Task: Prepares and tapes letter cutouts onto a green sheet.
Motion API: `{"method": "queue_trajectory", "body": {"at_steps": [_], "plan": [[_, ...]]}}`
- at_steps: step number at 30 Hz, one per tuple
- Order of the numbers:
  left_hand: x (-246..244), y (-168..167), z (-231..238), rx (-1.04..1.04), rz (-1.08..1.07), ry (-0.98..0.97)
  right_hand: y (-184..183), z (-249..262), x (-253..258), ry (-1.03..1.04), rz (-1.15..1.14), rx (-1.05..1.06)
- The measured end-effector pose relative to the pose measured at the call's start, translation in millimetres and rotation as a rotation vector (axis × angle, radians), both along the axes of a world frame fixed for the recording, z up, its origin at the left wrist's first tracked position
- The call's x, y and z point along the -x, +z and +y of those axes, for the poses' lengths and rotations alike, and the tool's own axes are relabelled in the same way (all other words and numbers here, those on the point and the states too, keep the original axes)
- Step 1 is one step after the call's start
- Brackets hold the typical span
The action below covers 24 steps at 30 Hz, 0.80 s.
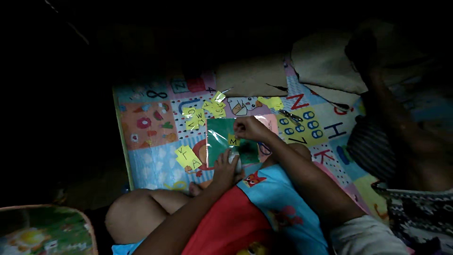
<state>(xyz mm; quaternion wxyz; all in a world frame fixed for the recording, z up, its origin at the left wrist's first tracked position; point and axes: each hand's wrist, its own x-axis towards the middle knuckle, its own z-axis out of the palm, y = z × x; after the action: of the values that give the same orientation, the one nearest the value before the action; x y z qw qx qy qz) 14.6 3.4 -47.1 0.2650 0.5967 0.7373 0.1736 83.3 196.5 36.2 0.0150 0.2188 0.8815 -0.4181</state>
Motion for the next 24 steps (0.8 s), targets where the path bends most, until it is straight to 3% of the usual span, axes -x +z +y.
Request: {"method": "queue_trajectory", "body": {"at_steps": [4, 6, 10, 13, 24], "plan": [[3, -5, 0, -0.409, -0.227, 0.375, -6, -25, -15, -0.067, 0.137, -0.024], [14, 8, 12, -0.398, -0.381, 0.513, -9, -33, -23, -0.065, 0.192, -0.045], [31, 20, 24, -0.241, -0.53, 0.356, -10, -40, -34, -0.012, 0.25, -0.092], [24, 22, 26, -0.248, -0.534, 0.293, -4, -45, -35, 0.01, 0.262, -0.124], [13, 31, 27, -0.143, -0.603, 0.341, -8, -40, -45, -0.048, 0.249, -0.307]]}}
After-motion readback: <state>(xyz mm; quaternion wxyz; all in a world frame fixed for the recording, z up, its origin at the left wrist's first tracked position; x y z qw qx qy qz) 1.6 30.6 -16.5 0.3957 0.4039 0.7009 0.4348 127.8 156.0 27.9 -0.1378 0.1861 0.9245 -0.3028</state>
